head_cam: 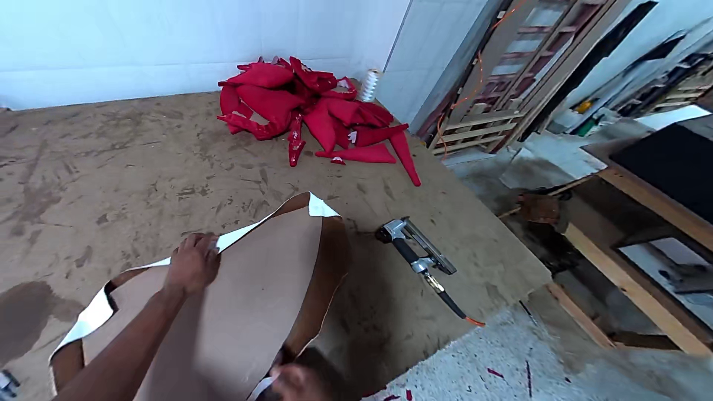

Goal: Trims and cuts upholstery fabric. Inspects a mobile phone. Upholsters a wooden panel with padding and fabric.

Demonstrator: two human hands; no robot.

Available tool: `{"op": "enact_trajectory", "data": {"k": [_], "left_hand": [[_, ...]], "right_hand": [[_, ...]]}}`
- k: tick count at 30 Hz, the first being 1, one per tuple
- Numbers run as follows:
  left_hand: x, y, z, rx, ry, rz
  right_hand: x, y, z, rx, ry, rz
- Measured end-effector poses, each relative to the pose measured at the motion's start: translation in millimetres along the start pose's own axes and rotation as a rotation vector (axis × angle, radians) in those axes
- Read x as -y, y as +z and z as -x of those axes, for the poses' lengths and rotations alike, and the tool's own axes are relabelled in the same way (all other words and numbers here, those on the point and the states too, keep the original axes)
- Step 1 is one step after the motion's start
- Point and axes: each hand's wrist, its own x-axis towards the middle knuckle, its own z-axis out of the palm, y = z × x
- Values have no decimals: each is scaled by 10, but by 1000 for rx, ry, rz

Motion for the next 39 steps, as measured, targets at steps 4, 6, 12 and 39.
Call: {"op": "enact_trajectory", "data": {"k": [4,6,12,39], "left_hand": [[-604,89,1004,-148,197,142],[-902,313,1543,-96,255,175],[-1313,817,2245,-71,268,-1],[-894,935,1804,-76,327,204]], "right_hand": [[9,-432,-202,-120,120,-166],[-32,-438,-231,-141,106,-230],[-192,-561,-184,-226,-53,-398],[20,-196,-563,-22,-328,194]]}}
